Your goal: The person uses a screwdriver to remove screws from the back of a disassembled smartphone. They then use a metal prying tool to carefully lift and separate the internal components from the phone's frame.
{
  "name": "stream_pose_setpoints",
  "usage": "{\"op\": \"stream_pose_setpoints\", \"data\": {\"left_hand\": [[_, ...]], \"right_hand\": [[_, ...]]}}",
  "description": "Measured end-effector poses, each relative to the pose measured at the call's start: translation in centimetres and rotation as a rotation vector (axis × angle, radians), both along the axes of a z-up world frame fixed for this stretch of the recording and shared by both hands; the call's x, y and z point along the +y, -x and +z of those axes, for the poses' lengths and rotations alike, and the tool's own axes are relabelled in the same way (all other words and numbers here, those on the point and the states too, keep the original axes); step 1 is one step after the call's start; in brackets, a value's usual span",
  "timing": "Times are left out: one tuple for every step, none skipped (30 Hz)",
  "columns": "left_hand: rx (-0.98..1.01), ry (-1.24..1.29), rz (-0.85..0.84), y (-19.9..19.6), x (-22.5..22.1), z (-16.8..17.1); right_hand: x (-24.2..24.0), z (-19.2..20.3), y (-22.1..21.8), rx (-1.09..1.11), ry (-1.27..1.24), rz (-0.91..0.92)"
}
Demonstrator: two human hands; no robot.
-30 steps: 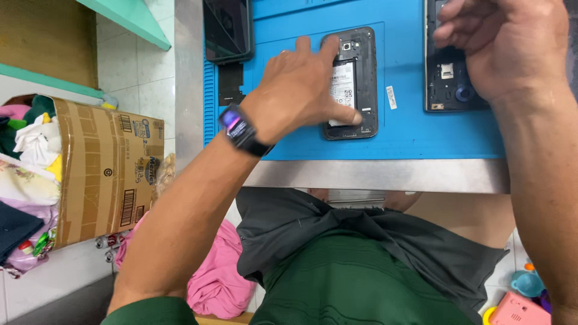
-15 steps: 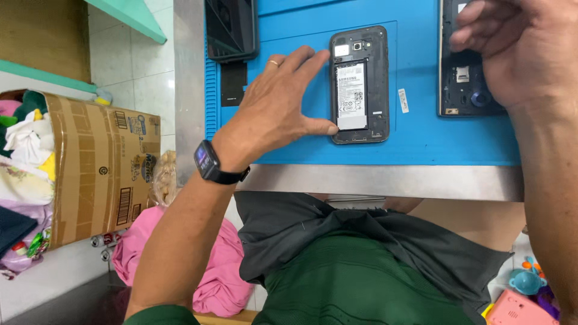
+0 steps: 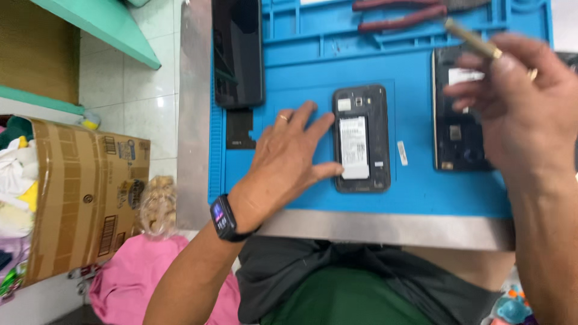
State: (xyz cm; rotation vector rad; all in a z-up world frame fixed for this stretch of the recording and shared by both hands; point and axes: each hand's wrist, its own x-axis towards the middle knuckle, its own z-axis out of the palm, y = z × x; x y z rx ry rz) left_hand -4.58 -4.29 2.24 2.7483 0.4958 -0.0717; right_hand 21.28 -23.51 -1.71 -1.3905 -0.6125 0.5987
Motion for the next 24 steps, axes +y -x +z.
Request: {"op": "stream_pose_setpoints", "data": {"left_hand": [[0.050, 0.035, 0.008, -0.2, 0.1, 0.3], [0.038, 0.035, 0.011, -0.6, 0.2, 0.2], [0.039, 0.019, 0.018, -0.9, 0.4, 0.1], [0.040, 0.002, 0.026, -1.2, 0.6, -0.1], [0.035, 0.009, 0.026, -1.6, 0.8, 0.3], [-0.004, 0.055, 0.041, -2.0, 1.0, 0.6], [-0.044, 0.103, 0.052, -2.5, 1.3, 0.8], [-0.050, 0.111, 0.050, -2.8, 1.6, -0.1], [-0.117, 0.098, 0.066, -3.1, 1.8, -0.9], [-0.185, 0.085, 0.083, -3.4, 2.1, -1.7], [-0.192, 0.095, 0.084, -3.7, 2.0, -2.5], [-0.296, -0.035, 0.116, -4.0, 2.0, -3.2], [-0.400, -0.167, 0.151, -4.5, 1.9, -4.0], [-0.409, -0.158, 0.157, -4.6, 2.0, -4.1], [-0.422, -0.210, 0.138, -4.4, 2.0, -4.2], [-0.435, -0.261, 0.119, -4.0, 1.9, -4.3], [-0.437, -0.254, 0.132, -3.9, 2.1, -4.3], [-0.452, -0.210, 0.121, -3.9, 2.4, -4.4], [-0.464, -0.171, 0.110, -3.6, 2.5, -4.3], [-0.465, -0.167, 0.122, -3.7, 2.6, -4.4], [-0.475, -0.134, 0.118, -3.6, 2.7, -4.4], [-0.485, -0.102, 0.114, -3.5, 2.7, -4.3], [-0.484, -0.101, 0.119, -3.5, 2.7, -4.5], [-0.477, -0.114, 0.113, -3.5, 2.7, -4.6]], "right_hand": [[0.3, 0.3, 0.4, 0.014, 0.026, -0.072], [0.9, 2.1, 1.3, 0.002, 0.026, -0.068], [1.4, 3.7, 2.4, -0.124, 0.157, -0.071], [1.9, 5.3, 3.4, -0.252, 0.289, -0.074], [2.3, 5.6, 3.3, -0.256, 0.295, -0.073], [2.6, 6.0, 3.2, -0.327, 0.286, -0.042], [2.9, 6.2, 3.1, -0.399, 0.278, -0.013], [3.7, 7.0, 3.0, -0.404, 0.286, -0.014], [4.5, 7.8, 3.0, -0.416, 0.329, -0.015], [5.2, 8.6, 2.9, -0.428, 0.372, -0.015], [6.2, 8.6, 2.7, -0.435, 0.382, -0.015], [7.2, 8.5, 2.5, -0.531, 0.321, 0.031], [8.2, 8.4, 2.1, -0.628, 0.258, 0.082], [9.0, 7.9, 1.8, -0.638, 0.266, 0.087], [9.8, 7.3, 1.7, -0.629, 0.275, 0.083], [10.5, 6.7, 1.8, -0.621, 0.284, 0.079], [10.7, 6.3, 1.7, -0.626, 0.291, 0.091], [10.9, 5.9, 1.7, -0.693, 0.341, 0.088], [11.0, 5.5, 1.7, -0.757, 0.386, 0.086], [10.8, 5.3, 1.7, -0.761, 0.388, 0.099], [10.7, 5.1, 1.8, -0.773, 0.371, 0.110], [10.5, 4.9, 1.8, -0.784, 0.354, 0.121], [10.5, 4.4, 1.7, -0.785, 0.353, 0.126], [10.5, 3.9, 1.5, -0.763, 0.367, 0.091]]}}
